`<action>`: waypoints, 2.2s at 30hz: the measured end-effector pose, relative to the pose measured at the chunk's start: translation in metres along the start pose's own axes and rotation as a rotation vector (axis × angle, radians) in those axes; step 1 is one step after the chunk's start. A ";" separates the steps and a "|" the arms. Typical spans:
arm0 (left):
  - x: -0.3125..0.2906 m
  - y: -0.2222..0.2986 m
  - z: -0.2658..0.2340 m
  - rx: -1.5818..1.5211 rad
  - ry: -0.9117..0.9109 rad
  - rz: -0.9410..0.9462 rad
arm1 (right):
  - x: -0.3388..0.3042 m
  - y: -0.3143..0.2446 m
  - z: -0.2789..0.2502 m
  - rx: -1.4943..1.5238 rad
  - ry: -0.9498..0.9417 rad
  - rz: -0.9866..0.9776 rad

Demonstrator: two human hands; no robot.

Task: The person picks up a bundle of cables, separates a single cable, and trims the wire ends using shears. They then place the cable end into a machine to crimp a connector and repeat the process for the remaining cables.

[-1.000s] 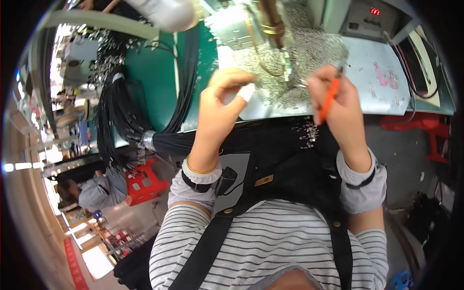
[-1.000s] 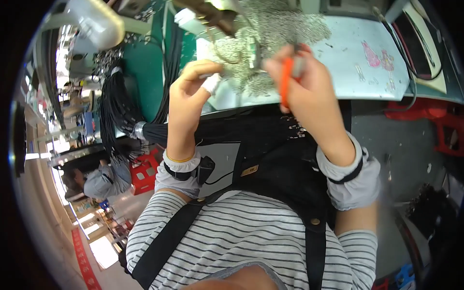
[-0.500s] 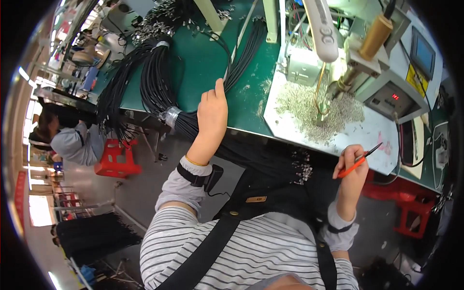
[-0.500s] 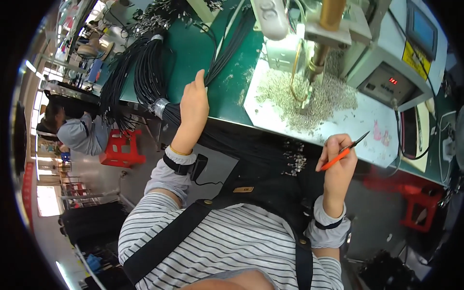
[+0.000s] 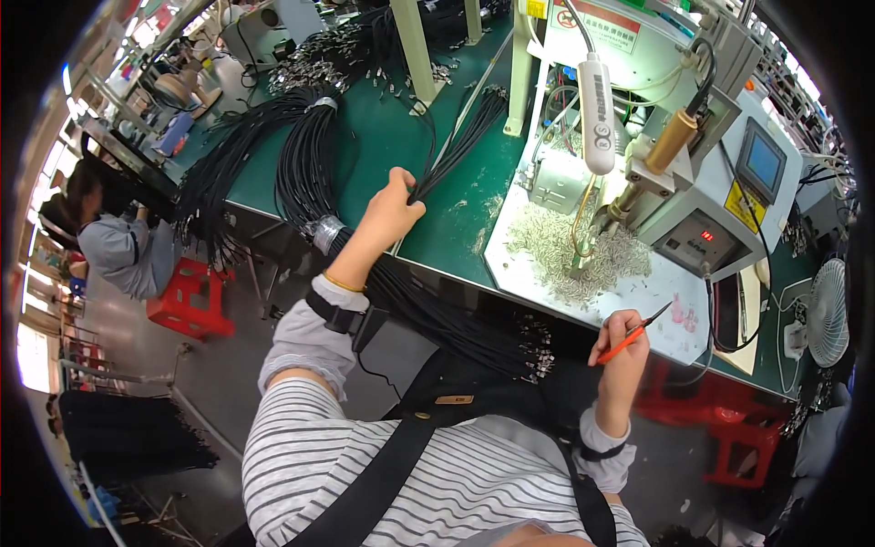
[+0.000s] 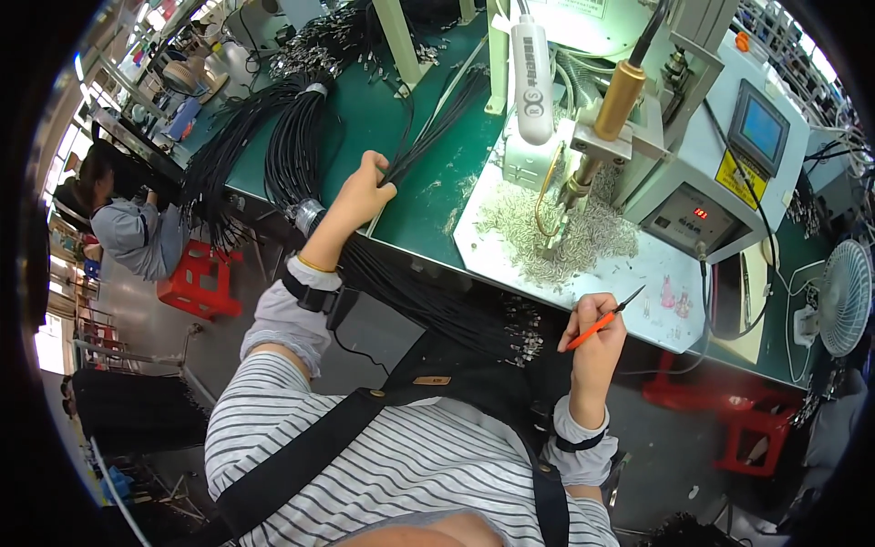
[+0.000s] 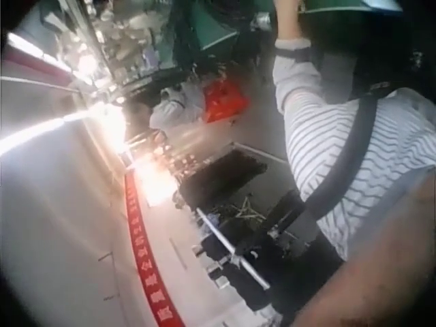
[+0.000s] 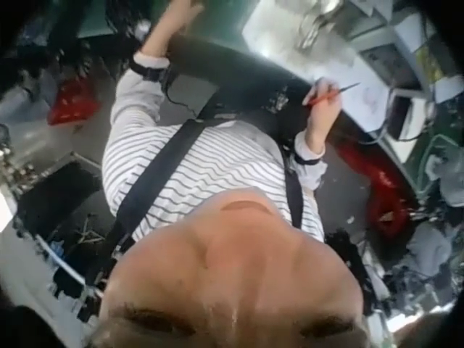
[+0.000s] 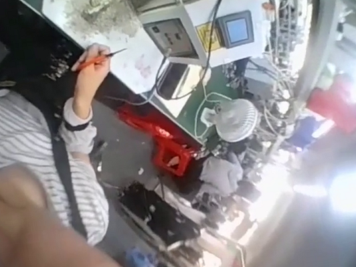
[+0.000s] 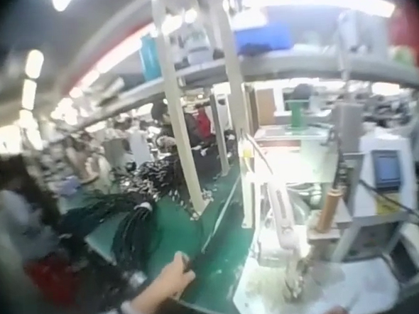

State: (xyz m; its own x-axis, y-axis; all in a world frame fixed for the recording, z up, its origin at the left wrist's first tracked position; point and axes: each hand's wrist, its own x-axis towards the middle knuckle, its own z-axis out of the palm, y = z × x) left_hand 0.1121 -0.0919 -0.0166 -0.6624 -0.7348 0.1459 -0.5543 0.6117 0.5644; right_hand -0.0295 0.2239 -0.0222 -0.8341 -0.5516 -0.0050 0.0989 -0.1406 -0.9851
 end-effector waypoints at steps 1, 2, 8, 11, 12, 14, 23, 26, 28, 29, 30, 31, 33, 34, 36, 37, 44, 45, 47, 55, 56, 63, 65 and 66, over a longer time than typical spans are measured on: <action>0.002 -0.002 -0.005 -0.004 0.007 0.001 | 0.000 0.001 -0.001 -0.003 -0.004 -0.006; 0.007 -0.005 -0.011 -0.295 -0.182 -0.118 | 0.000 0.001 -0.001 -0.002 -0.008 -0.001; 0.050 -0.014 -0.046 -1.242 -0.884 -0.284 | 0.001 -0.001 0.002 0.004 -0.038 0.002; 0.068 0.007 -0.091 -1.456 -0.538 -0.199 | 0.000 -0.006 0.003 0.022 -0.041 0.004; 0.073 0.009 -0.112 -1.486 -0.490 -0.075 | 0.001 -0.008 0.004 0.032 -0.046 0.006; 0.079 0.011 -0.155 -1.425 -0.368 0.173 | 0.000 -0.008 0.004 0.023 -0.048 -0.004; -0.012 -0.010 -0.210 -1.229 0.809 0.016 | -0.014 -0.008 0.020 -0.051 -0.143 0.023; -0.053 -0.024 -0.184 -1.432 0.574 -0.100 | -0.020 -0.016 0.044 -0.113 -0.278 0.049; -0.083 -0.013 -0.147 -1.629 0.260 -0.090 | -0.019 -0.021 0.072 -0.225 -0.444 -0.142; -0.092 -0.006 -0.123 -1.731 0.109 -0.103 | -0.019 -0.023 0.087 -0.293 -0.493 -0.345; -0.101 0.001 -0.101 -1.821 -0.039 -0.118 | -0.019 -0.025 0.107 -0.249 -0.510 -0.402; -0.114 0.017 -0.080 -1.874 -0.098 -0.142 | -0.023 -0.027 0.126 -0.203 -0.531 -0.460; -0.127 0.039 -0.065 -1.928 -0.161 -0.159 | -0.029 -0.017 0.150 -0.154 -0.689 -0.404; -0.130 0.048 -0.066 -1.835 -0.136 -0.159 | -0.027 -0.009 0.156 -0.108 -0.838 -0.344; -0.131 0.060 -0.072 -1.648 -0.090 -0.160 | -0.035 0.016 0.154 -0.317 -0.954 -0.352; -0.129 0.059 -0.074 -1.652 -0.097 -0.151 | -0.038 0.024 0.150 -0.525 -1.062 -0.347; -0.138 0.061 -0.059 -1.351 -0.149 0.016 | -0.053 0.002 0.147 -0.334 -0.826 -0.292; -0.142 0.068 -0.051 -1.343 -0.248 -0.008 | -0.052 0.000 0.146 -0.298 -0.739 -0.298; -0.143 0.074 -0.044 -1.339 -0.354 -0.031 | -0.047 0.011 0.136 -0.309 -0.689 -0.340; -0.125 0.061 -0.055 -1.213 -0.205 0.001 | -0.038 -0.010 0.124 -0.008 -0.405 -0.296; -0.124 0.060 -0.061 -1.202 -0.114 -0.006 | -0.038 -0.014 0.122 0.114 -0.390 -0.220; -0.133 0.090 -0.017 -1.201 -0.329 0.179 | -0.031 -0.008 0.127 0.056 -0.337 -0.275; -0.133 0.101 -0.012 -1.142 -0.163 0.255 | -0.030 -0.006 0.128 -0.116 -0.235 -0.460; -0.132 0.100 -0.013 -1.144 -0.171 0.254 | -0.030 -0.006 0.127 -0.118 -0.229 -0.458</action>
State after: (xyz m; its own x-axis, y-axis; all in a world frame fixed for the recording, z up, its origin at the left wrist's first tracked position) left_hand 0.1504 0.0623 0.0308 -0.7952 -0.5283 0.2976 0.3190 0.0530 0.9463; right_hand 0.0643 0.1368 0.0063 -0.6365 -0.6227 0.4552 -0.3210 -0.3228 -0.8904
